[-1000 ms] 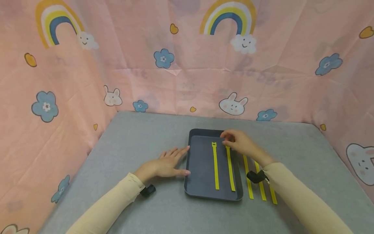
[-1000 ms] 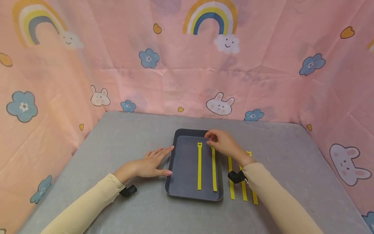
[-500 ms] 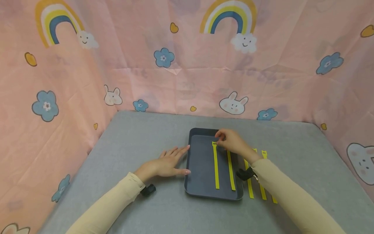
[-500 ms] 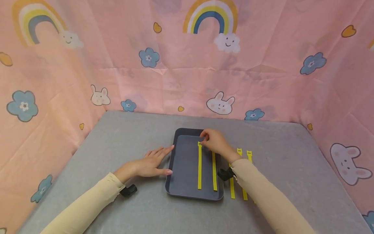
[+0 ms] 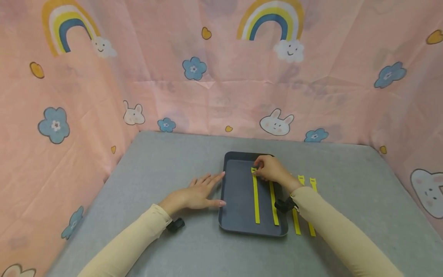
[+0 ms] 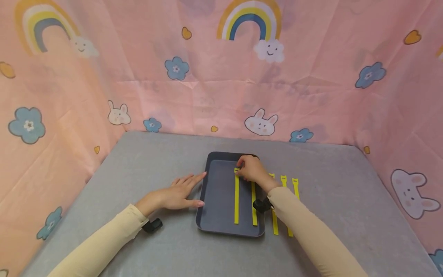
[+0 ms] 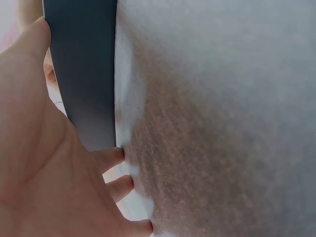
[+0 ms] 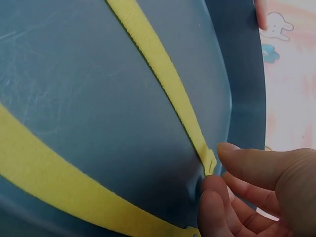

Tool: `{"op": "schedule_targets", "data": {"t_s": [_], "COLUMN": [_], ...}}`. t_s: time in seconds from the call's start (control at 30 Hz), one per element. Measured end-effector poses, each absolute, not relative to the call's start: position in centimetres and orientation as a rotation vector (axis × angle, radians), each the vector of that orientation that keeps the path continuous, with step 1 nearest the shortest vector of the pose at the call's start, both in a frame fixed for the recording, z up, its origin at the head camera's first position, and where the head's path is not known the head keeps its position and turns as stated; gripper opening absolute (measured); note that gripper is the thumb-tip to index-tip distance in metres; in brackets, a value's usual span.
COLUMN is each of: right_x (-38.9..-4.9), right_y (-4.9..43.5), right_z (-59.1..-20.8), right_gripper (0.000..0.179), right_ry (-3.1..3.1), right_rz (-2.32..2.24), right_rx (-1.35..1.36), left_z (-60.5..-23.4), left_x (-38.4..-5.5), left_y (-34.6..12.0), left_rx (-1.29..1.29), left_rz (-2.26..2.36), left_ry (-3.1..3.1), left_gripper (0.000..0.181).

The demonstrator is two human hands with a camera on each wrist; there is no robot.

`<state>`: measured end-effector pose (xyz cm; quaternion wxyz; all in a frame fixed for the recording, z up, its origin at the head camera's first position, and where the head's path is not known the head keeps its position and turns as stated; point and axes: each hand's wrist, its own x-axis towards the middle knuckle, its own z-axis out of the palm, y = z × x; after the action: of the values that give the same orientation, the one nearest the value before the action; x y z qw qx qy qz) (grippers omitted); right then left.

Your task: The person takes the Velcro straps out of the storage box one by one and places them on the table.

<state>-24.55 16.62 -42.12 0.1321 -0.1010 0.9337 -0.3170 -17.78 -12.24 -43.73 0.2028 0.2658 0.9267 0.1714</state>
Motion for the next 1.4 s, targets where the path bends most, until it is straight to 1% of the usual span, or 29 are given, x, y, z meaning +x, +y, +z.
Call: {"op": "schedule_targets", "data": {"t_s": [0.3, 0.73, 1.4], "right_x": [-24.52, -24.69, -24.64], "right_y": [16.24, 16.13, 16.07], "right_z": [-42.39, -42.81, -42.71], "right_gripper": [0.03, 0.034, 0.032], "right_ry": [2.766, 2.783, 2.791], "right_rz": [-0.824, -0.808, -0.777], "right_rx": [-0.271, -0.276, -0.277], "left_z": [-43.79, -43.92, -43.68], "left_x": [-17.76, -17.72, -17.6], "left_y": [-12.25, -12.32, -12.29], "left_rx": [0.748, 0.752, 0.742], "left_rz": [0.49, 0.491, 0.504], "left_ry": [2.591, 2.586, 2.585], "left_gripper": [0.096, 0.096, 0.096]}}
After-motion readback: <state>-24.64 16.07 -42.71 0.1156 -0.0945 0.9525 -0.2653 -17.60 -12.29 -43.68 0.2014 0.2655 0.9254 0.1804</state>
